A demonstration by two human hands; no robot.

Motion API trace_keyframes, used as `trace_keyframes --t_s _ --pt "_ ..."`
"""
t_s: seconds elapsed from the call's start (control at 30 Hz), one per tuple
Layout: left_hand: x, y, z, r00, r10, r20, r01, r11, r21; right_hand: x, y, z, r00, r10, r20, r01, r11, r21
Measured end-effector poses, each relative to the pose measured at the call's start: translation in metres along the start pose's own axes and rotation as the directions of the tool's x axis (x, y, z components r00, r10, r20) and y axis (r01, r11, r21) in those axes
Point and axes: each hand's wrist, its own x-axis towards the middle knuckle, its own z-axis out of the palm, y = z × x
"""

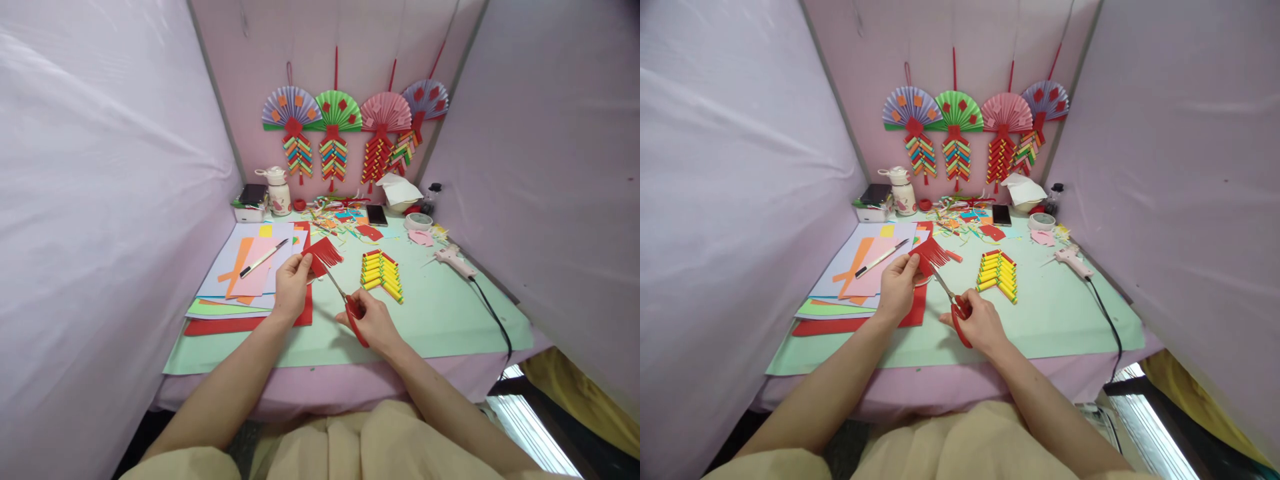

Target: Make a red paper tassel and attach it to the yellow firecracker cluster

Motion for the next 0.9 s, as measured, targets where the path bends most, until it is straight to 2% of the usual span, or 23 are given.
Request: trace_keyframes --t_s 0.9 --pt "-0.0009 -0.0008 0.0013 0.999 -0.023 0.040 0.023 1.000 -0.001 0.0010 0.0036 0.0016 1.000 0.007 -0.022 -0.005 0.997 0.075"
